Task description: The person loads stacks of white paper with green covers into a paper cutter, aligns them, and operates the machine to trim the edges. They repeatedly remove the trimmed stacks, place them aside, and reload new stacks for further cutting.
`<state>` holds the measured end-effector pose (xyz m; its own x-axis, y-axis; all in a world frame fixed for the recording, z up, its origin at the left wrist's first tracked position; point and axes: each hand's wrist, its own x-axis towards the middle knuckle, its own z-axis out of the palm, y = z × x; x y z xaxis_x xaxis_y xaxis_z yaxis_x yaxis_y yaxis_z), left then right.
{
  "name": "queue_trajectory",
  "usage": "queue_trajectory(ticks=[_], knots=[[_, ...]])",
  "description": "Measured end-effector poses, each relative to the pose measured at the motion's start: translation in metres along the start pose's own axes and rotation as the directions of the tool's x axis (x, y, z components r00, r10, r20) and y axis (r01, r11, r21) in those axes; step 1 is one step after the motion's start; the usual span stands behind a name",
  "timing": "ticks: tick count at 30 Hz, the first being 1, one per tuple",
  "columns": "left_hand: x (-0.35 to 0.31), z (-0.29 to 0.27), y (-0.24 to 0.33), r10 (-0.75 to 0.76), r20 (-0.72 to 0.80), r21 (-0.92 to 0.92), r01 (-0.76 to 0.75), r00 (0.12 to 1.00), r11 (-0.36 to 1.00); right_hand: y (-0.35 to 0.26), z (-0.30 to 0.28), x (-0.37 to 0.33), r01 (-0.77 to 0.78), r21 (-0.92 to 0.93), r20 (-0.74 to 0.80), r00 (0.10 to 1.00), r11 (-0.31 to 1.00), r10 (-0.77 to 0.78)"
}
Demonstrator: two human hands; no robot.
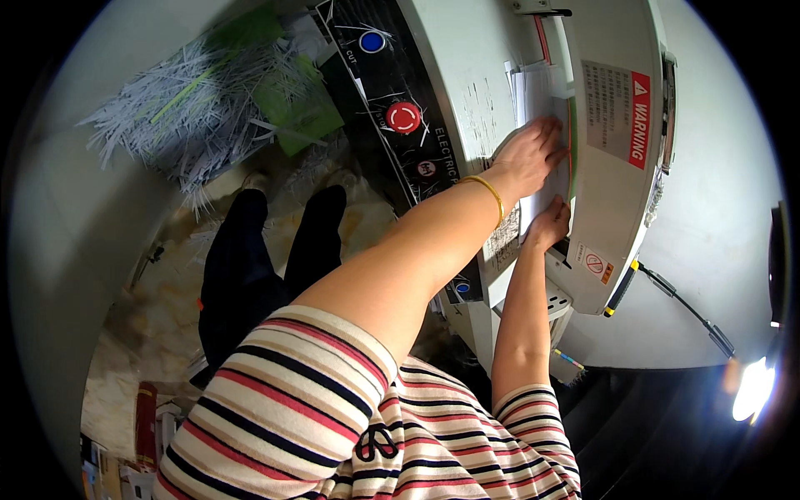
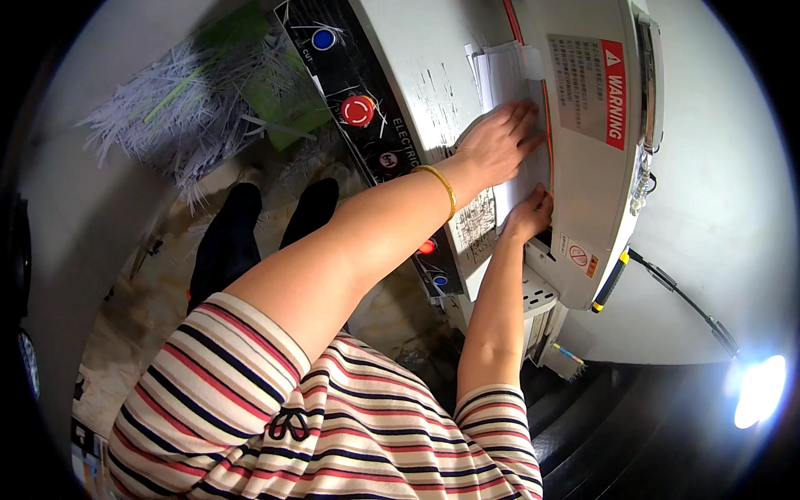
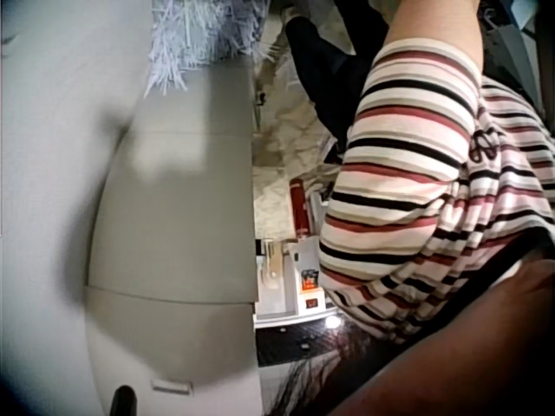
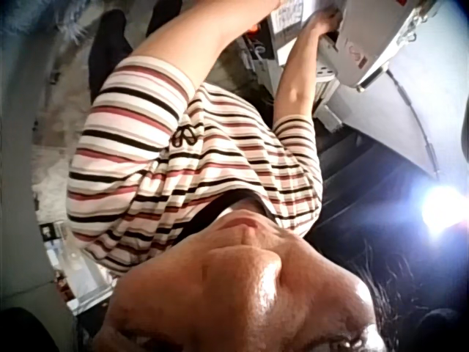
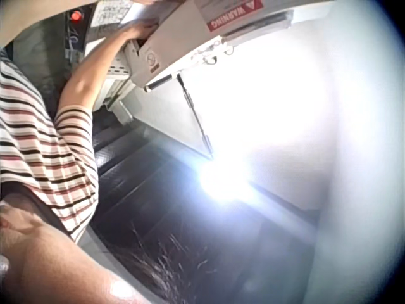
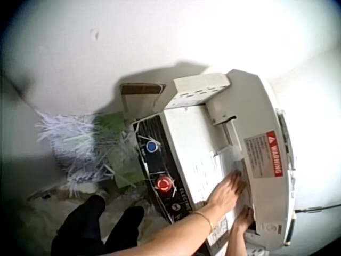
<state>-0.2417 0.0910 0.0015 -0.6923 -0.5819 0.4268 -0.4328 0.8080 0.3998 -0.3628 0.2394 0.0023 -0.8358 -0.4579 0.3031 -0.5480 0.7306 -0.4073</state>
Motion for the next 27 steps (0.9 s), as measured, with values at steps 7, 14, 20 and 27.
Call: queue_trajectory(ticks=[7,14,20,27], knots=[[0.0,0.001,0.003,-0.007,-0.005,0.028,0.007,1.0,1.0,0.009,0.002,0.004,-0.024,0.021,-0.04,0.999,0.999,0.025],[0.0,0.002,0.002,-0.012,0.006,0.015,0.012,1.0,1.0,0.015,0.006,0.006,-0.058,0.056,-0.041,0.997,0.997,0.06],[0.0,0.0,0.002,-0.003,0.007,-0.001,0.003,1.0,1.0,0.016,0.006,0.007,-0.051,-0.026,-0.068,0.996,0.998,0.049],[0.001,0.0,0.001,-0.008,0.007,0.017,0.008,1.0,1.0,0.008,0.004,0.005,-0.059,0.046,-0.05,0.997,0.997,0.061]])
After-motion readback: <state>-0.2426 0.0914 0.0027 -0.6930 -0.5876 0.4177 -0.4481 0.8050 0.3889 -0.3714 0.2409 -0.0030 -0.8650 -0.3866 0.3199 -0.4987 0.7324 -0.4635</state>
